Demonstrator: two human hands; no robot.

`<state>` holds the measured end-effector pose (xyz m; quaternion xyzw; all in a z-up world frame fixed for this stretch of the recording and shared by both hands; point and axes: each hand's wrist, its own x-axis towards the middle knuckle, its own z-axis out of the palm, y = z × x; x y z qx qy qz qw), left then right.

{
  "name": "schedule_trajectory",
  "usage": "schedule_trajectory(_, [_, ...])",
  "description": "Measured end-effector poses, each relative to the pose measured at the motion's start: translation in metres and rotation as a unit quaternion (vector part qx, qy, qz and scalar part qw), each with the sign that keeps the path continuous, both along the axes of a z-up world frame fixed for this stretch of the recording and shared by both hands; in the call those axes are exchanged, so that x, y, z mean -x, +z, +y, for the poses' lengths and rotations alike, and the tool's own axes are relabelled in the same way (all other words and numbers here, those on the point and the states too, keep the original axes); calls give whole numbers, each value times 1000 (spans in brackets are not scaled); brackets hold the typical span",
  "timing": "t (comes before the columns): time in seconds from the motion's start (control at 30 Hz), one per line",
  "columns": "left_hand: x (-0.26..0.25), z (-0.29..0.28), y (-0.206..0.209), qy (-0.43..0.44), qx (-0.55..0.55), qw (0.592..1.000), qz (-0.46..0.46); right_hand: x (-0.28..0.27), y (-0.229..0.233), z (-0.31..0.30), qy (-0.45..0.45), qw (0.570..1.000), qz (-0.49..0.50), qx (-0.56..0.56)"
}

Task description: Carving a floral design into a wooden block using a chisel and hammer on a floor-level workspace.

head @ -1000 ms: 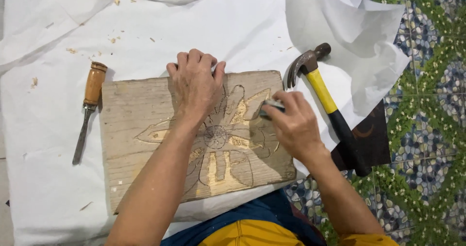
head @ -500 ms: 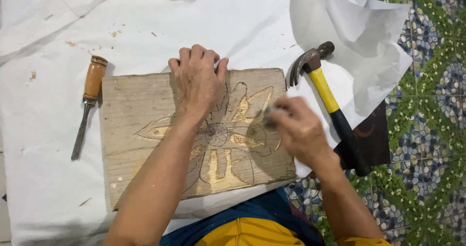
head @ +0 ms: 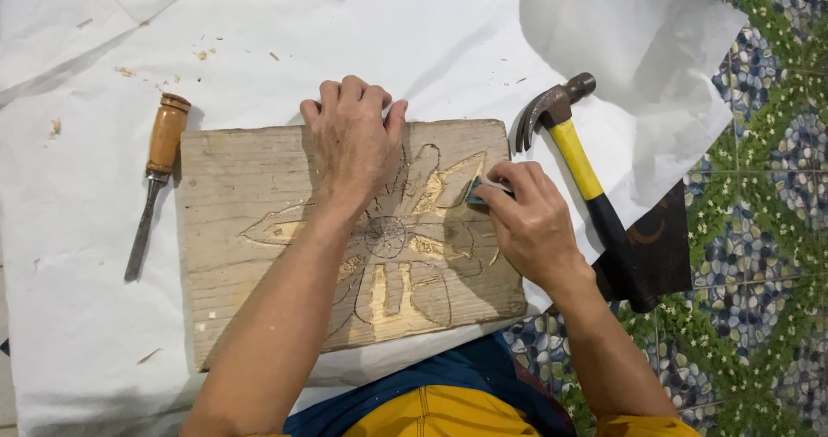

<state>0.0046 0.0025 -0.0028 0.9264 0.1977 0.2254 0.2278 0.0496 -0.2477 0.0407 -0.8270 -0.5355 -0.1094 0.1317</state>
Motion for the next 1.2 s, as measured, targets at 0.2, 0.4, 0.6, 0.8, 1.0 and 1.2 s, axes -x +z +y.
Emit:
schedule_trajectory(0.2, [0, 1, -1, 0, 1, 1000, 5, 8, -9, -10, -10, 986, 160, -52])
schedule_trajectory(0.4, [3, -1, 7, -2, 9, 1000, 4, -1, 22, -15, -80, 987, 123, -65])
schedule_trajectory(0.6, [4, 0, 7, -1, 9, 1000, 5, -9, 7, -5, -92, 995, 40, 0])
schedule_trajectory(0.8, [1, -1, 5, 2, 6, 1000, 7, -19, 2, 8, -64, 996, -39, 42])
schedule_trajectory(1.0, [1, 1, 5, -2, 20, 1000, 7, -15, -5, 4, -50, 997, -37, 49])
schedule_trajectory(1.2, [-1, 1, 2, 0, 23, 1000, 14, -11, -21, -8, -9, 999, -4, 42])
